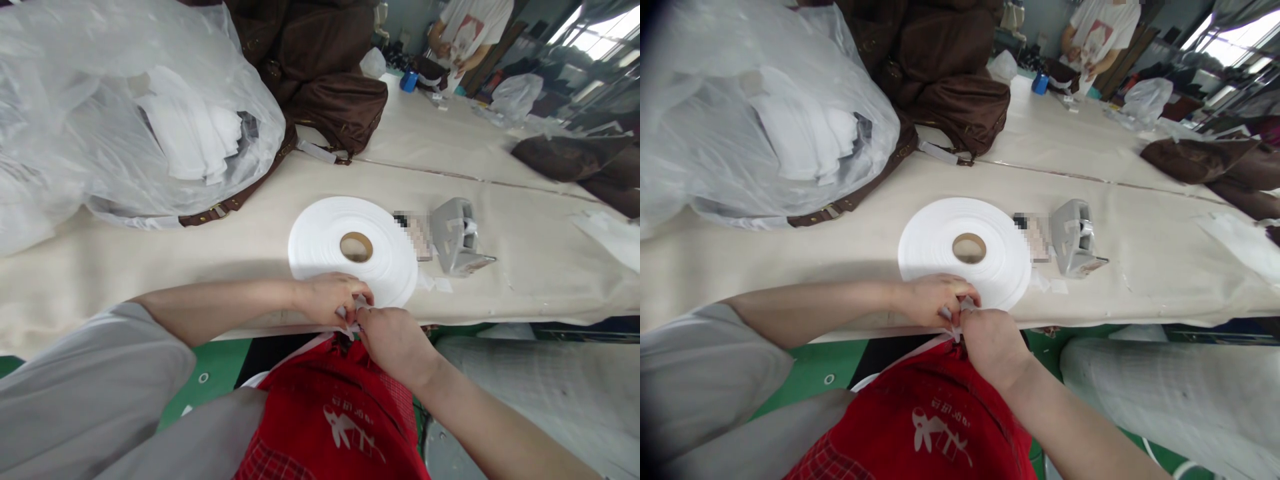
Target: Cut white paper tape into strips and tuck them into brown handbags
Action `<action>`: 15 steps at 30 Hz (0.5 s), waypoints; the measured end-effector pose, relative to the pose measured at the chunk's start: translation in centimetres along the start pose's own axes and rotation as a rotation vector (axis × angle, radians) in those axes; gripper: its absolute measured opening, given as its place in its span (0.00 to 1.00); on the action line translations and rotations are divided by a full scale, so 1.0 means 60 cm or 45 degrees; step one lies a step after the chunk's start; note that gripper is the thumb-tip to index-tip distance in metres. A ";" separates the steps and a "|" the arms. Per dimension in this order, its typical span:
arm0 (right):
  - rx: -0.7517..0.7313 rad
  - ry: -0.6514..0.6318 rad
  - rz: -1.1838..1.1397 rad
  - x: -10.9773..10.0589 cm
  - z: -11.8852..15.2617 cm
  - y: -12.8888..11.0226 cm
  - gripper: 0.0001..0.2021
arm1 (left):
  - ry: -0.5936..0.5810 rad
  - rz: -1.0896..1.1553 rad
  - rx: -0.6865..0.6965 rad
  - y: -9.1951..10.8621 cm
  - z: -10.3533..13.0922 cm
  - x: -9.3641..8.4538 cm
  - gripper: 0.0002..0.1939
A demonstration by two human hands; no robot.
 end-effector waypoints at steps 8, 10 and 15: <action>0.023 -0.044 0.006 -0.004 0.023 0.013 0.08 | -0.186 0.130 0.081 0.008 0.001 -0.017 0.05; 0.043 -0.050 -0.047 -0.004 0.038 0.021 0.05 | -0.189 0.099 0.059 0.008 0.001 -0.017 0.05; 0.120 0.035 -0.227 -0.006 0.074 0.042 0.02 | -0.103 -0.041 0.030 0.014 0.004 -0.007 0.05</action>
Point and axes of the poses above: each hand's wrist, its own z-axis away from the middle knuckle, its own x-axis out of the palm, y = z × x, the point moved 5 cm from there along -z, towards the middle knuckle, and after that the axes turned 9 degrees about y, right-handed, at the moved point
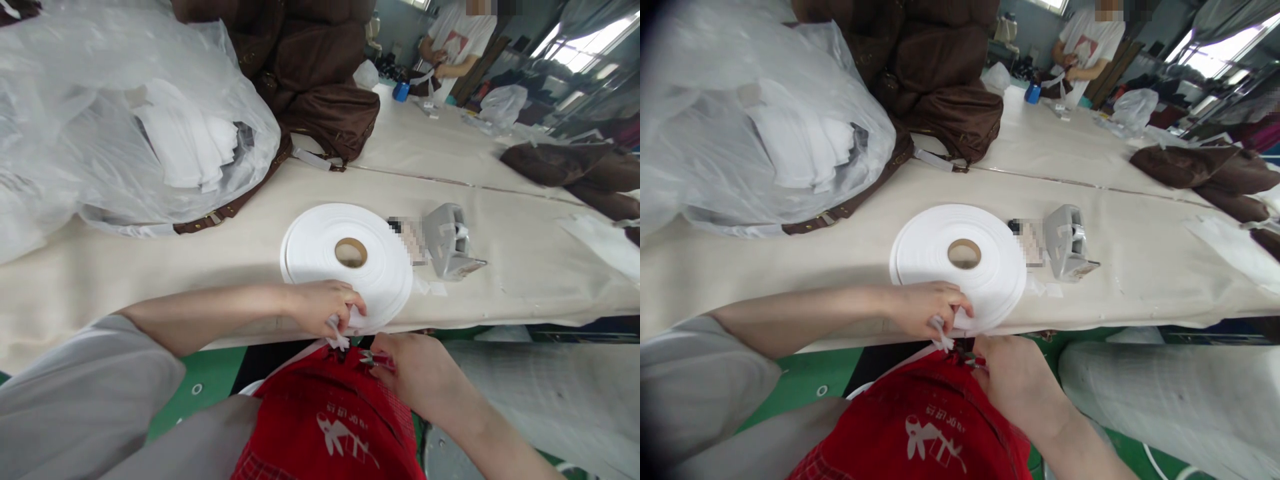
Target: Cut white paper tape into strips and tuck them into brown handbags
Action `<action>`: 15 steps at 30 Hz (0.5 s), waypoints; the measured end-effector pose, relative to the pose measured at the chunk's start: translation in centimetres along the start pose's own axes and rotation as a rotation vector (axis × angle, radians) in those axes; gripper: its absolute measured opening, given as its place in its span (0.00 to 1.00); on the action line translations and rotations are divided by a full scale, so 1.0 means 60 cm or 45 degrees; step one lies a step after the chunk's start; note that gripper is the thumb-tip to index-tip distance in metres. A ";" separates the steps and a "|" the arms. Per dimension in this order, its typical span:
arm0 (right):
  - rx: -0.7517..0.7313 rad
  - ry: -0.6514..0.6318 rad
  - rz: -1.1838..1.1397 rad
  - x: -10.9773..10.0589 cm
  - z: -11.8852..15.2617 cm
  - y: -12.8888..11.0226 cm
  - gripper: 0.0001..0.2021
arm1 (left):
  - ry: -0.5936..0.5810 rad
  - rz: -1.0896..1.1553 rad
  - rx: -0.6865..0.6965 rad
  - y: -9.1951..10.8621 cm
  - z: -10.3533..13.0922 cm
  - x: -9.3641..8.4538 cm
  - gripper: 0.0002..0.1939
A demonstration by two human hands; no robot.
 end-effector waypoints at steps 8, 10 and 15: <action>0.048 0.185 0.001 -0.014 -0.001 0.006 0.07 | 0.082 -0.066 -0.053 0.007 0.004 0.006 0.07; 0.041 0.193 0.022 -0.014 -0.007 0.003 0.06 | 0.079 -0.056 -0.058 0.006 0.004 0.005 0.07; 0.019 0.189 0.069 -0.014 -0.016 -0.002 0.04 | 0.072 -0.007 -0.052 0.002 0.002 0.005 0.06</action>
Point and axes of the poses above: each hand's wrist, its own z-axis away from the middle knuckle, its own x-axis out of the palm, y = z × x, the point moved 5 cm from there along -z, towards the middle knuckle, and after that the axes turned 9 degrees about y, right-handed, at the moved point
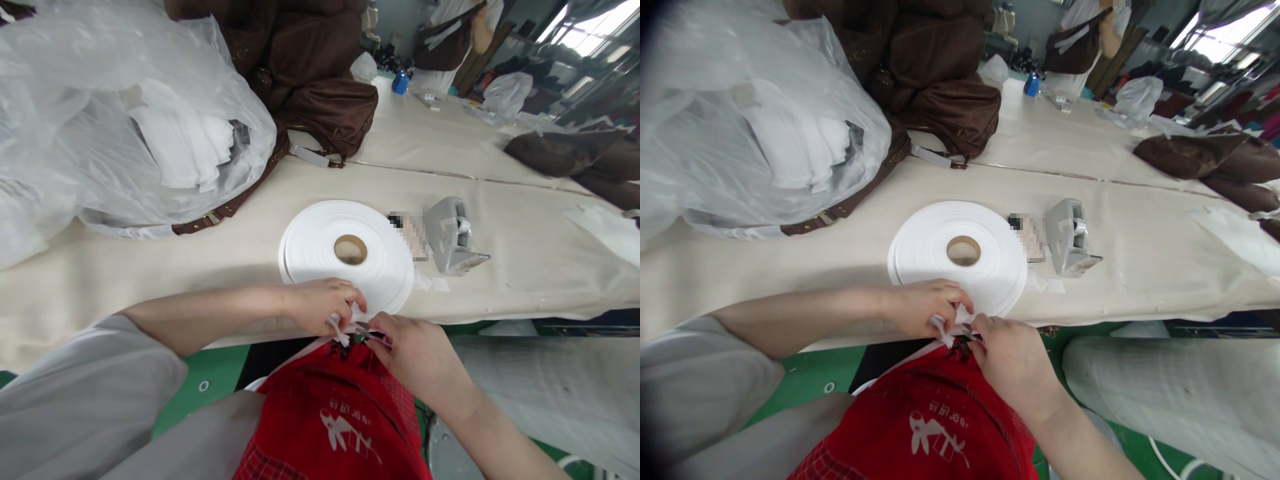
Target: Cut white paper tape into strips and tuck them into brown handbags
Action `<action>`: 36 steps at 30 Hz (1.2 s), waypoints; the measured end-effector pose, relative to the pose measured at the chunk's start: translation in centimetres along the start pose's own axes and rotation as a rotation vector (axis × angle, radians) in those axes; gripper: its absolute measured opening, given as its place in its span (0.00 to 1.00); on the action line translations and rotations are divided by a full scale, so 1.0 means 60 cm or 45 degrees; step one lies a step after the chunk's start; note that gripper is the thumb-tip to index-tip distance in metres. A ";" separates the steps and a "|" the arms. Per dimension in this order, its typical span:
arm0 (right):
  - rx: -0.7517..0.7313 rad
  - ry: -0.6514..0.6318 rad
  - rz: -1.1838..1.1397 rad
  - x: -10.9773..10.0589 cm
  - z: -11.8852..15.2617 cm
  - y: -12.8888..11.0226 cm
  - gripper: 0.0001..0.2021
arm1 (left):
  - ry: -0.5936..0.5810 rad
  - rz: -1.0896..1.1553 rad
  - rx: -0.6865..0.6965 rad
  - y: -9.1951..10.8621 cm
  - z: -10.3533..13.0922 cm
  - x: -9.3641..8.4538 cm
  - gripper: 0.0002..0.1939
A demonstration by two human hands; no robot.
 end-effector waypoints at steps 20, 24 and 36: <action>-0.053 -0.068 0.166 -0.001 -0.017 -0.011 0.04 | 0.075 0.002 0.039 -0.004 0.004 -0.002 0.06; -0.078 -0.112 0.210 0.000 -0.034 -0.025 0.06 | 0.116 0.002 0.041 -0.006 0.004 -0.001 0.09; -0.107 -0.144 0.216 0.015 -0.041 -0.030 0.07 | 0.083 -0.249 0.169 0.006 0.004 0.005 0.06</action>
Point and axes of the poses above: each hand's wrist, its own z-axis away from the middle knuckle, its own x-axis out of the palm, y = z × x, the point moved 5 cm from there along -z, towards the middle knuckle, and after that the axes turned 9 degrees about y, right-handed, at the moved point
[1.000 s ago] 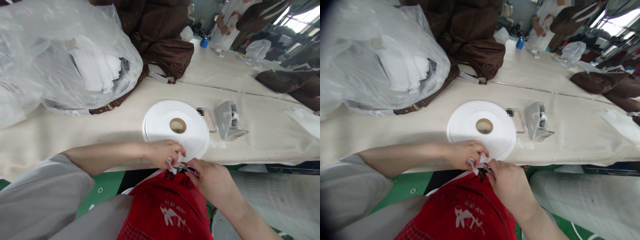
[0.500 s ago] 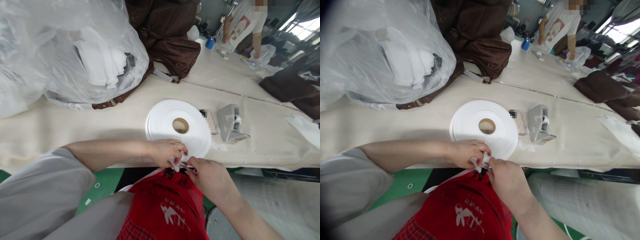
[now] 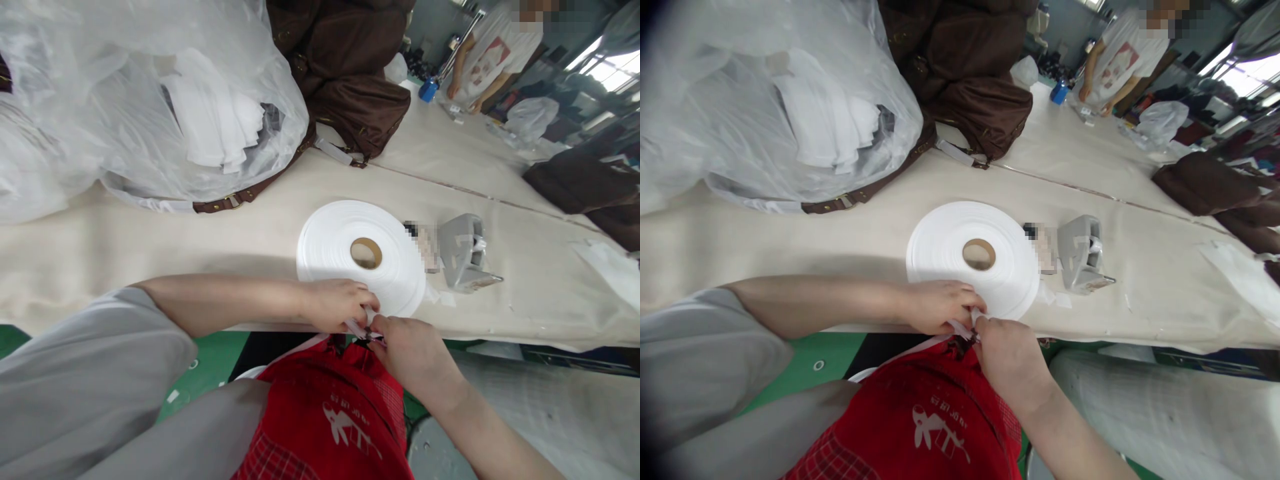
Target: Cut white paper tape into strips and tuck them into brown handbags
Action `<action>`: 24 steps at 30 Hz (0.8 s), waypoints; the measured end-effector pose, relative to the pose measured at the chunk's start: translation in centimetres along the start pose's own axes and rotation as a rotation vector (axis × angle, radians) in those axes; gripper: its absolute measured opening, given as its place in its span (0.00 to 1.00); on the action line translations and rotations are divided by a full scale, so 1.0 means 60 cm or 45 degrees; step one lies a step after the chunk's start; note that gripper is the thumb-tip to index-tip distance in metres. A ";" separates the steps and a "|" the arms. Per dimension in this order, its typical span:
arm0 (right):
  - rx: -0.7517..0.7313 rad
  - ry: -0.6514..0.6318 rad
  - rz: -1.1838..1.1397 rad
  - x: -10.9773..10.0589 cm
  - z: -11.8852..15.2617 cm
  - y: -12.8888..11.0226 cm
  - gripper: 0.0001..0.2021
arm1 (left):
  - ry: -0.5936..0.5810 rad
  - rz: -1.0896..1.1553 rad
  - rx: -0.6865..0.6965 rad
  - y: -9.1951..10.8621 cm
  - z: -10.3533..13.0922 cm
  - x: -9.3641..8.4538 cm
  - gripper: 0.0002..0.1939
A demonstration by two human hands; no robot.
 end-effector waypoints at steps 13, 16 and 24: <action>-0.008 -0.014 0.088 -0.001 0.009 -0.006 0.06 | 0.179 -0.489 -0.103 0.040 0.007 0.025 0.08; -0.039 0.021 0.101 0.002 0.009 -0.006 0.06 | 0.131 -0.244 -0.144 0.021 0.007 0.026 0.05; -0.059 0.018 0.058 0.008 0.000 -0.005 0.06 | 0.064 0.026 -0.190 -0.006 0.004 0.024 0.04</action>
Point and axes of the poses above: each hand's wrist, its own z-axis away from the middle knuckle, its own x-axis out of the palm, y = z × x, the point moved 5 cm from there along -z, towards the middle knuckle, and after that the axes turned 9 degrees about y, right-handed, at the moved point
